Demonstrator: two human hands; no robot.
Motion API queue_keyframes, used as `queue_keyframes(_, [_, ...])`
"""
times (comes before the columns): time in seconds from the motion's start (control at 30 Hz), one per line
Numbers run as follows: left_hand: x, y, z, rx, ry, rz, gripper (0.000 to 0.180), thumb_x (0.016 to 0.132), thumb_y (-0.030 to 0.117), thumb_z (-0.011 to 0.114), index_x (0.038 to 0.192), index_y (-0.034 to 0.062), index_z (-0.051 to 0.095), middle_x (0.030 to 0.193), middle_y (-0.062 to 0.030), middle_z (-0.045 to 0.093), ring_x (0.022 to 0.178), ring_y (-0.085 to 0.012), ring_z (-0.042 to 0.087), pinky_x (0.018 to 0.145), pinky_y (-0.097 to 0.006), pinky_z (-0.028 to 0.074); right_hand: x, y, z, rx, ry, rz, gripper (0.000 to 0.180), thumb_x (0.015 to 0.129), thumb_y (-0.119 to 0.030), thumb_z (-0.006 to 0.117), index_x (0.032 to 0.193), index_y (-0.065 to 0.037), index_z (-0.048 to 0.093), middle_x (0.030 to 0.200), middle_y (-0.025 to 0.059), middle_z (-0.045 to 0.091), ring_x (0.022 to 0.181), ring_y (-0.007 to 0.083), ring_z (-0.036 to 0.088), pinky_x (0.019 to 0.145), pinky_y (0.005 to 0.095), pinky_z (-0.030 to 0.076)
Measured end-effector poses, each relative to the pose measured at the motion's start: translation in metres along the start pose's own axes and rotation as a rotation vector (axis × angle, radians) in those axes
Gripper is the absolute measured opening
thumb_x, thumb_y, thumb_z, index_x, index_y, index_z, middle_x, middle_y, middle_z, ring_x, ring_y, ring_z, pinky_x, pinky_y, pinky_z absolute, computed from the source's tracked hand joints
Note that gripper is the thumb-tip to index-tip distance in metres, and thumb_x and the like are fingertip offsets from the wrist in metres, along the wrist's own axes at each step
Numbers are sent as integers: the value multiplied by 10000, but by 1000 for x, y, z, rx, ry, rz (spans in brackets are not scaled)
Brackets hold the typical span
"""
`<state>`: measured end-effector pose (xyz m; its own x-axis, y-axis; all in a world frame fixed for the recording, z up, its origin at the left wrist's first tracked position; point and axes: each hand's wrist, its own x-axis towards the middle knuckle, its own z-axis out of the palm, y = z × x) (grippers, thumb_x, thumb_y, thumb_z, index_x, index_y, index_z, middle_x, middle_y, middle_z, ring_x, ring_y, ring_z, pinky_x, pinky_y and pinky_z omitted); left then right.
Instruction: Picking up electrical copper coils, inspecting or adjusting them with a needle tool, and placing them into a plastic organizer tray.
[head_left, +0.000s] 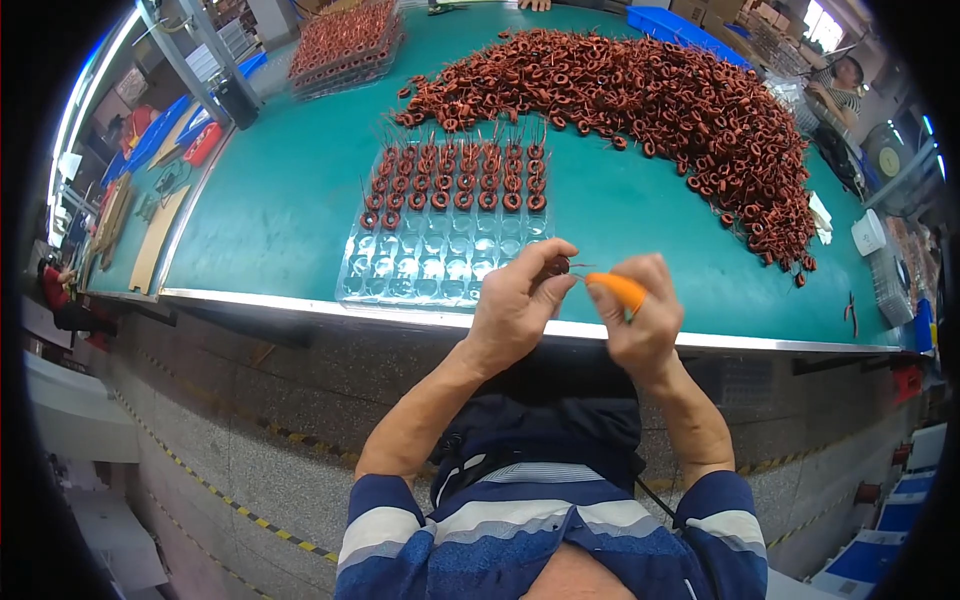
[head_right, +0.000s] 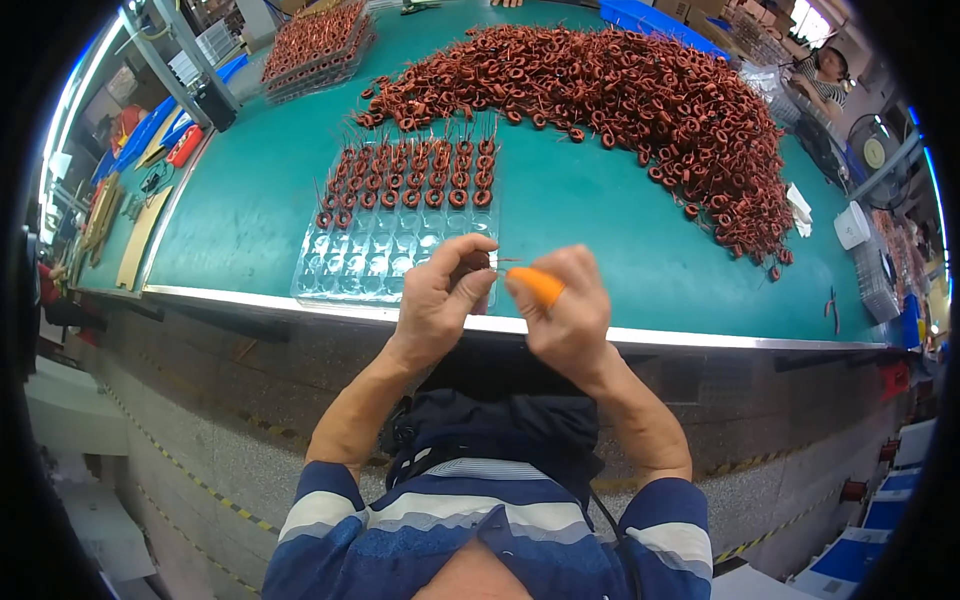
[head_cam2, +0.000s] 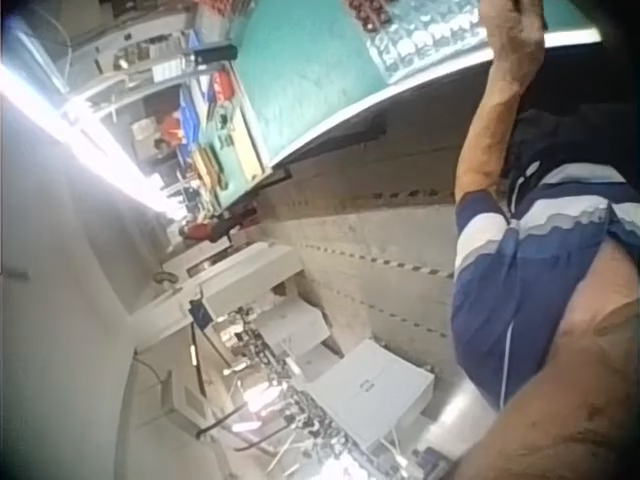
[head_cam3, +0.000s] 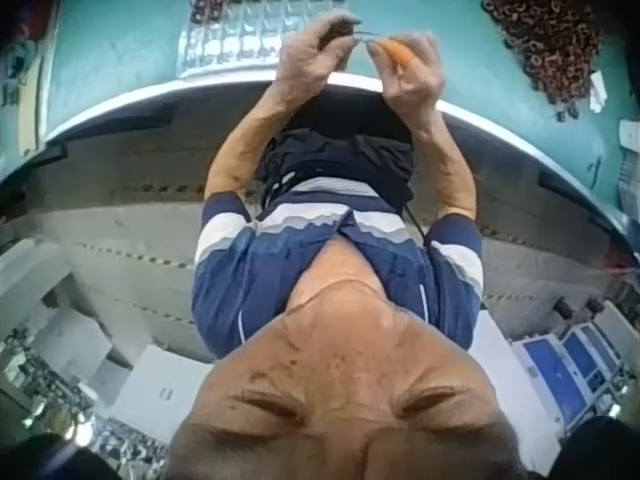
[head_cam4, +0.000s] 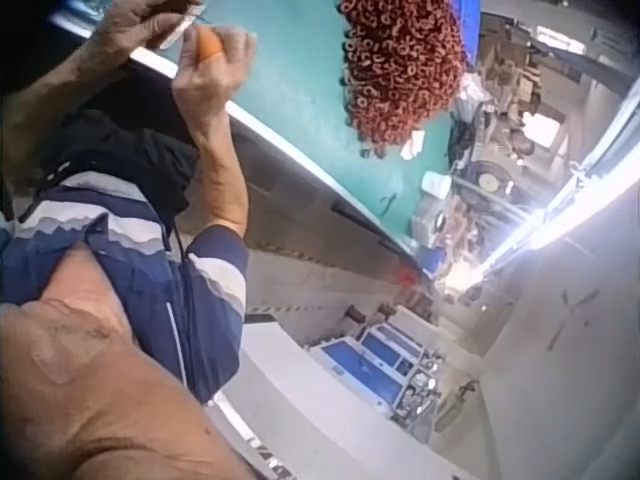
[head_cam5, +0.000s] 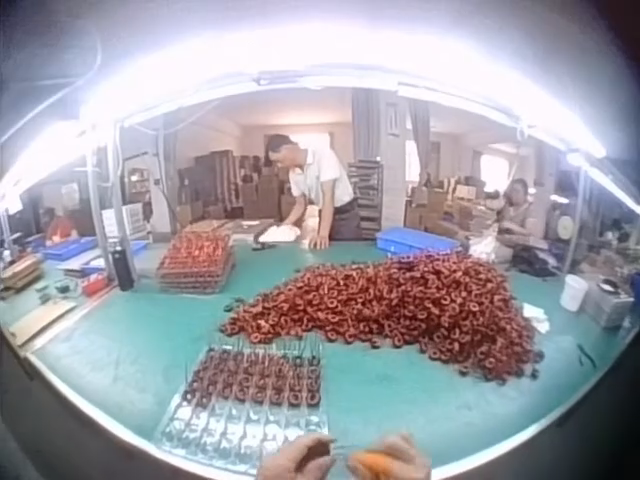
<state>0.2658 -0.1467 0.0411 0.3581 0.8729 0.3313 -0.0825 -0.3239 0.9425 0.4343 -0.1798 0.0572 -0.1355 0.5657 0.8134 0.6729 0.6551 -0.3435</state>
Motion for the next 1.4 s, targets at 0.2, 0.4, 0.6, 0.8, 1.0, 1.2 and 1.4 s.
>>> queue_keyframes(0.2, [-2,0,1,-447,-74,-46,233,954,85,559,1152,-7,480,795,-38,562,582,-91,542,519,-212,452,-7,1,5,332,-31,401,89,842,-106,700,855,-17,694,792,63,584,701,185,553,600,295,424])
queue_keyframes(0.4, [2,2,-3,-274,-83,-116,128,975,116,528,1052,28,476,703,-4,506,560,-72,488,495,-209,400,-11,1,16,140,102,165,73,814,-73,718,855,-18,693,795,64,591,718,206,552,600,312,428])
queue_keyframes(0.6, [1,-1,2,-193,29,-167,120,980,115,508,1066,35,489,690,2,489,553,-72,478,494,-203,386,-12,5,30,233,57,477,108,831,-114,715,829,-9,692,780,57,597,732,203,563,610,299,429])
queue_keyframes(0.8, [0,-2,-11,-288,-105,-106,260,986,95,481,1230,11,451,813,-33,521,651,-97,536,583,-219,460,-35,19,36,847,71,773,453,895,-269,688,1215,14,539,993,43,592,923,104,555,777,225,455])
queue_keyframes(1.0, [-4,-4,-9,-209,-125,-87,280,972,83,512,1236,7,461,815,-33,533,662,-95,560,592,-225,474,-30,7,41,761,-32,765,240,956,-225,597,966,-3,685,815,22,642,719,100,579,643,255,472])
queue_keyframes(1.2, [-9,-3,-10,252,28,107,239,933,23,556,1166,1,511,773,-53,583,648,-102,561,573,-252,466,-18,-16,25,524,7,739,289,969,-217,548,911,25,693,667,40,613,608,102,567,537,252,451])
queue_keyframes(1.4, [-12,-6,-13,-65,-78,-82,212,962,126,555,1119,-10,514,706,-42,568,579,-100,546,533,-243,448,-23,1,32,812,31,949,287,950,-252,595,893,15,684,636,6,579,568,60,504,539,206,423])
